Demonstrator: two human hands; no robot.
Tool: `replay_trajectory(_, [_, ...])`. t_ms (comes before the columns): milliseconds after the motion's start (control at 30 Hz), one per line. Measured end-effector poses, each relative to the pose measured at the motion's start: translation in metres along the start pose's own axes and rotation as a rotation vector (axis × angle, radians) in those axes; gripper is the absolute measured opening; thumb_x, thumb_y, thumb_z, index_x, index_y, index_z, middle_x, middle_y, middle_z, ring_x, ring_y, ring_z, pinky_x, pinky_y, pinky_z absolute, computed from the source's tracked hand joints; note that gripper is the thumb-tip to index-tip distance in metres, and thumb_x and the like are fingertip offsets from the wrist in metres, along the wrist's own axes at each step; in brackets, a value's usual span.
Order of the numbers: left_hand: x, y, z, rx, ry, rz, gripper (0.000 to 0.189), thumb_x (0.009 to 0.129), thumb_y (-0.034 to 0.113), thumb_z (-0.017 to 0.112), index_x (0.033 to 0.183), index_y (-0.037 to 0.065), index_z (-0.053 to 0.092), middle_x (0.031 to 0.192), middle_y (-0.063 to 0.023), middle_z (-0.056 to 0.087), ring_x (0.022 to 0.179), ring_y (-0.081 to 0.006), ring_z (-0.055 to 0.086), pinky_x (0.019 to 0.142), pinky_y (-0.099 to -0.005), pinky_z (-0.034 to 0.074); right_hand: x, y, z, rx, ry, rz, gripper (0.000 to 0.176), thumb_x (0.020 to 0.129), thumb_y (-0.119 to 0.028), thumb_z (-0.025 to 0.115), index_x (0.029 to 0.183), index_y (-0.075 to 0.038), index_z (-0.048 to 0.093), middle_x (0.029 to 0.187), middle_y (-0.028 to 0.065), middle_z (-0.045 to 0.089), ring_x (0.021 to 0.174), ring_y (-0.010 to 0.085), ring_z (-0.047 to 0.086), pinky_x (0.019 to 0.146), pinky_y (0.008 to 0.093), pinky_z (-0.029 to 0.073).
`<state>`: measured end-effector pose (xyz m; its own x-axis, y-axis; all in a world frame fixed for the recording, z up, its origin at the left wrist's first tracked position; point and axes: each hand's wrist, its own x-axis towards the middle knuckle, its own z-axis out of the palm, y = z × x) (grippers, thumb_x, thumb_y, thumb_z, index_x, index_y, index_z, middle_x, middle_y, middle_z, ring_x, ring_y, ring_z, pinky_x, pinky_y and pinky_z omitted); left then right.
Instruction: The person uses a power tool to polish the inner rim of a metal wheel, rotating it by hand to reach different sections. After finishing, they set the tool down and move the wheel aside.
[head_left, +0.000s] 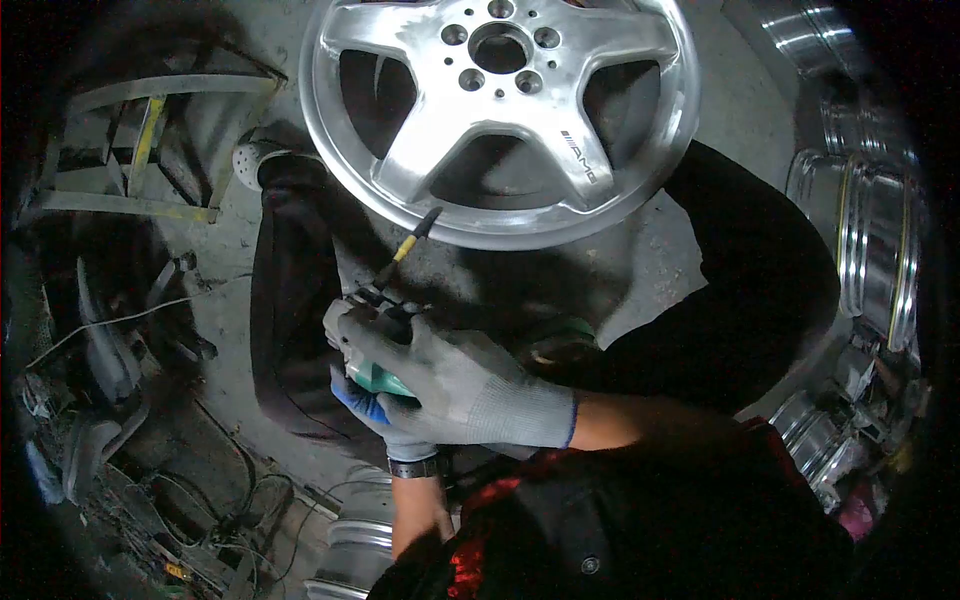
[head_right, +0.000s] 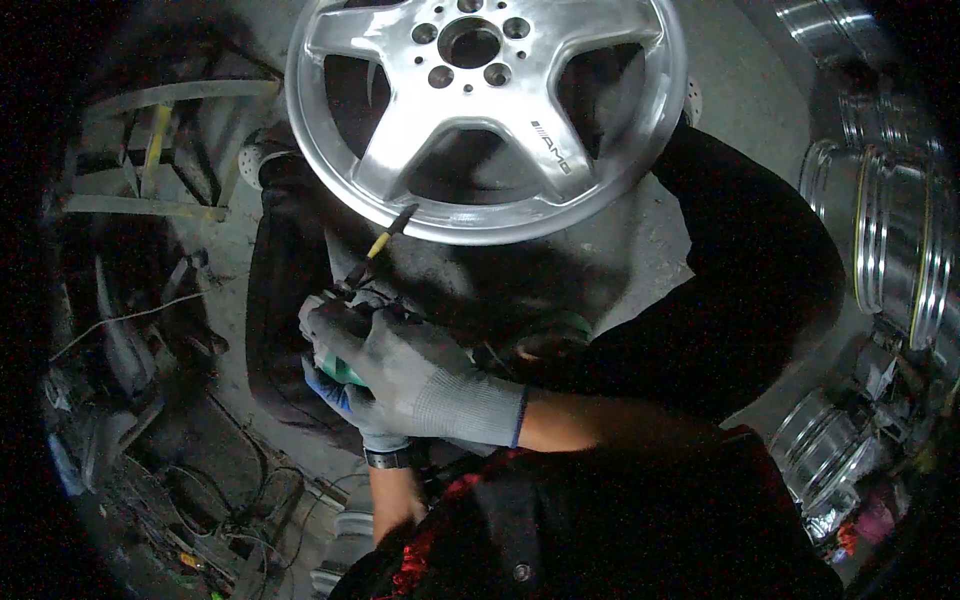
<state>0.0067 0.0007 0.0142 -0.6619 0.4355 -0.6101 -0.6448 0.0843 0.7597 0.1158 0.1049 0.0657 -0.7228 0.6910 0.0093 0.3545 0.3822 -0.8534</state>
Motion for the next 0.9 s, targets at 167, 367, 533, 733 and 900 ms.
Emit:
replay_trajectory(167, [-0.005, -0.027, -0.014, 0.22, -0.033, 0.266, 0.064, 0.104, 0.051, 0.042, 0.153, 0.01, 0.04, 0.154, -0.0142, 0.046, 0.138, -0.032, 0.048, 0.117, -0.0471, 0.036, -0.009, -0.001, -0.01, -0.018, -0.139, 0.079, 0.083, 0.086, -0.036, 0.069, 0.159, -0.017, 0.034, 0.095, 0.0292, 0.058, 0.069, 0.0371, 0.066, 0.063, 0.047, 0.056])
replay_trajectory(367, [-0.015, 0.007, 0.028, -0.046, 0.163, -0.049, 0.064, 0.101, 0.051, 0.046, 0.15, 0.011, 0.045, 0.151, -0.0141, 0.049, 0.137, -0.0322, 0.049, 0.116, -0.0483, 0.037, -0.004, 0.0, 0.003, 0.013, 0.162, -0.068, 0.081, 0.086, -0.039, 0.069, 0.157, -0.015, 0.037, 0.092, 0.0259, 0.058, 0.069, 0.0355, 0.066, 0.062, 0.0452, 0.055])
replay_trajectory(533, [0.009, -0.001, -0.015, -0.739, -0.621, -0.225, 0.064, 0.101, 0.052, 0.047, 0.149, 0.01, 0.046, 0.15, -0.0135, 0.051, 0.137, -0.0314, 0.049, 0.116, -0.0469, 0.037, -0.003, -0.001, -0.007, -0.015, -0.006, -0.035, 0.082, 0.086, -0.039, 0.07, 0.157, -0.012, 0.037, 0.091, 0.0253, 0.058, 0.069, 0.0356, 0.066, 0.062, 0.045, 0.055])
replay_trajectory(733, [-0.002, -0.013, -0.007, -0.321, -0.307, -0.123, 0.064, 0.101, 0.051, 0.047, 0.149, 0.01, 0.047, 0.15, -0.0129, 0.051, 0.137, -0.0313, 0.049, 0.117, -0.0461, 0.036, -0.014, 0.0, -0.009, -0.084, -0.081, 0.062, 0.083, 0.087, -0.037, 0.07, 0.158, -0.015, 0.035, 0.089, 0.0252, 0.057, 0.069, 0.0368, 0.065, 0.062, 0.0459, 0.056])
replay_trajectory(900, [0.002, 0.012, 0.013, -0.057, 0.052, 0.014, 0.063, 0.1, 0.051, 0.048, 0.149, 0.011, 0.047, 0.149, -0.0119, 0.052, 0.137, -0.0312, 0.049, 0.117, -0.0461, 0.036, 0.006, 0.003, 0.002, 0.051, -0.014, -0.01, 0.082, 0.087, -0.037, 0.069, 0.158, -0.017, 0.034, 0.09, 0.0265, 0.057, 0.069, 0.0385, 0.065, 0.062, 0.0463, 0.056])
